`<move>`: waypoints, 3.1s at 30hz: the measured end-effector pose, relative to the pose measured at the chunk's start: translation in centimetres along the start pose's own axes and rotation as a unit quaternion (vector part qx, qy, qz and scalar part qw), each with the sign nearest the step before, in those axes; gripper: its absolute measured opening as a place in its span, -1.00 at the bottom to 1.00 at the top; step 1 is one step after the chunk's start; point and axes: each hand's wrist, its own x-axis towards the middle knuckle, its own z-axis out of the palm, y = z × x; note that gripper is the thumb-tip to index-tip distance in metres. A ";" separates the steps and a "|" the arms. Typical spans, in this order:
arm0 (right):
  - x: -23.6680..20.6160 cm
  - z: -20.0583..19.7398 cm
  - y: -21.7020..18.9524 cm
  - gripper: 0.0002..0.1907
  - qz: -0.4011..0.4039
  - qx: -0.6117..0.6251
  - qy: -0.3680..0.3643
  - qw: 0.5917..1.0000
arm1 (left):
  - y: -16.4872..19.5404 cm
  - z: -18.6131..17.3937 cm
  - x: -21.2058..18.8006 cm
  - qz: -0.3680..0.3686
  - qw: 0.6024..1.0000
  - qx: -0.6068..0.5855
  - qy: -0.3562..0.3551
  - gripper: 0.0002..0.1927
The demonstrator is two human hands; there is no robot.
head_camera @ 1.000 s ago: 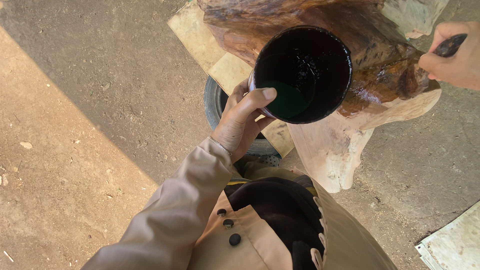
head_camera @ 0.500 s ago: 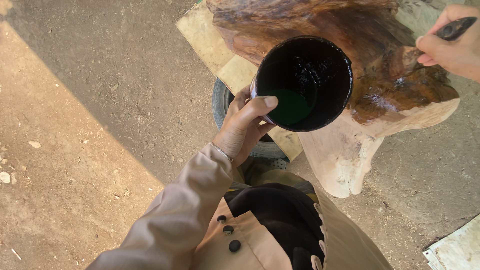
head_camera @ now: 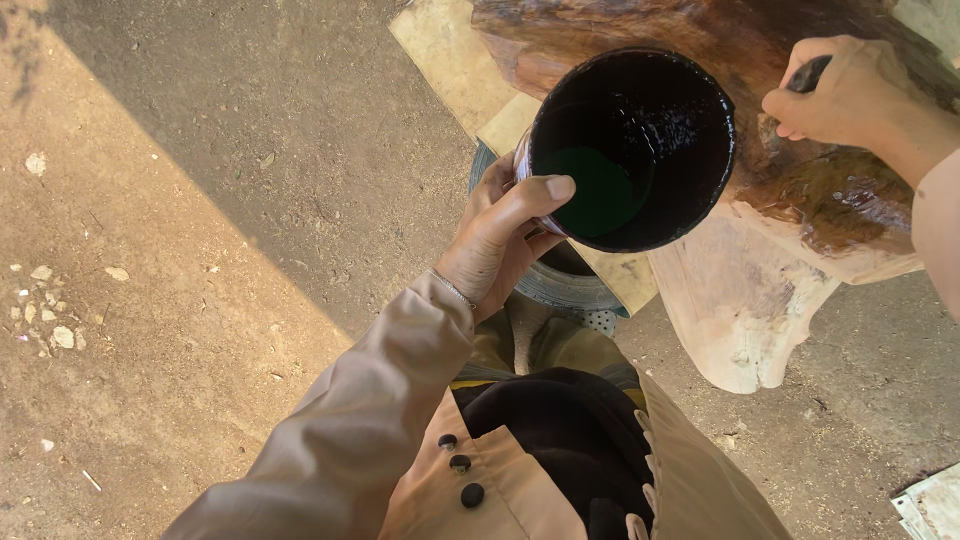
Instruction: The person holds a can of dark stain in one hand and uses a wide brush to coat the surface of a large carved wood root sculpture, dipping the brush into the can and brushing the liquid over the wood. They continue coating different sections of the sculpture throughout the clip.
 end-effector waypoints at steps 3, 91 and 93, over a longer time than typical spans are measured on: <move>-2.4 3.5 -1.5 -0.73 -0.101 -0.030 0.085 0.991 | 1.1 -1.8 -0.2 -0.004 1.000 0.005 0.005 0.04; -22.2 18.2 -1.5 -0.77 0.404 0.752 0.519 -0.042 | 5.6 -1.6 -0.1 -0.155 0.958 0.137 -0.200 0.05; -22.2 18.5 -2.4 -0.77 0.408 0.743 0.530 0.007 | 5.7 -1.5 -0.1 -0.157 0.957 0.134 -0.205 0.04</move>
